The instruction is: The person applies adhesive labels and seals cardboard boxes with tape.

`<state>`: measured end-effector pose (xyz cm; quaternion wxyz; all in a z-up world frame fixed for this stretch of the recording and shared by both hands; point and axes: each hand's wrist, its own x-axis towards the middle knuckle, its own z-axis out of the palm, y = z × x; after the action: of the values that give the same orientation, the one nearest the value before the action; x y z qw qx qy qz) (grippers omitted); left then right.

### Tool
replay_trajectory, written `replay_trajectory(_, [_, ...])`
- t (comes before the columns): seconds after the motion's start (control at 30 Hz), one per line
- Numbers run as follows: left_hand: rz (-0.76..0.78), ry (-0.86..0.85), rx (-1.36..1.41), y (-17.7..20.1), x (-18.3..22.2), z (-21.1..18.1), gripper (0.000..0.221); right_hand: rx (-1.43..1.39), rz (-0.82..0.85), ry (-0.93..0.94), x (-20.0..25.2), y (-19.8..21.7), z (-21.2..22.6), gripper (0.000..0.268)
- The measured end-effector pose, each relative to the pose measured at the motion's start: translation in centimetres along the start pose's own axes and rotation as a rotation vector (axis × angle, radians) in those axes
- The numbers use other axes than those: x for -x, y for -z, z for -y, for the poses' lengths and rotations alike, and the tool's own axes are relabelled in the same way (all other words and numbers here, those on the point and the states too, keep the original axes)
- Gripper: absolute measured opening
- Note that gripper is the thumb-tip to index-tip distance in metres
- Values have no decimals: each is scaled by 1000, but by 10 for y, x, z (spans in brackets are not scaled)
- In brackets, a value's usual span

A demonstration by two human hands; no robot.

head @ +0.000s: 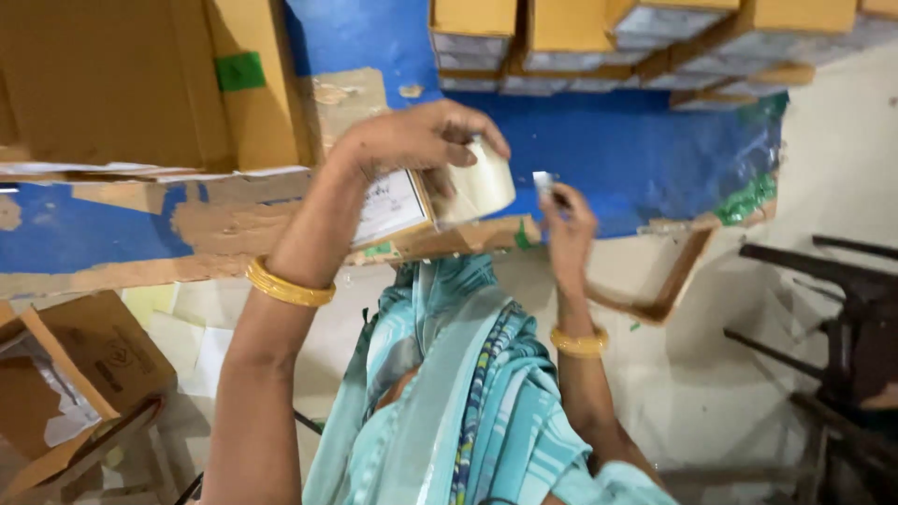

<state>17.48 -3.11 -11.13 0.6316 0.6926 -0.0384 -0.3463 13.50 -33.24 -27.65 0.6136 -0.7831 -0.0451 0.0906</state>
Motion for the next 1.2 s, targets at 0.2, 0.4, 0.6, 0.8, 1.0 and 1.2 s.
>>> replay_trajectory(0.2, [-35,34,156,-4,4,-9,33,-248,69,8,21,-18,164,23])
replay_trajectory(0.4, [-81,-2,30,-2,2,-4,39,-81,149,204,11,-61,199,23])
replay_trajectory(0.6, [-149,-33,-30,-5,-1,-5,38,69,197,235,41,-46,174,20])
replay_trajectory(0.8, [-264,-170,-10,5,-8,14,33,159,155,186,3,-24,42,16])
replay_trajectory(1.0, [-339,-519,161,13,24,-11,28,314,-9,548,-1,-41,93,27])
replay_trajectory(1.2, [-449,-672,537,19,45,-8,29,-117,235,577,5,-109,167,42])
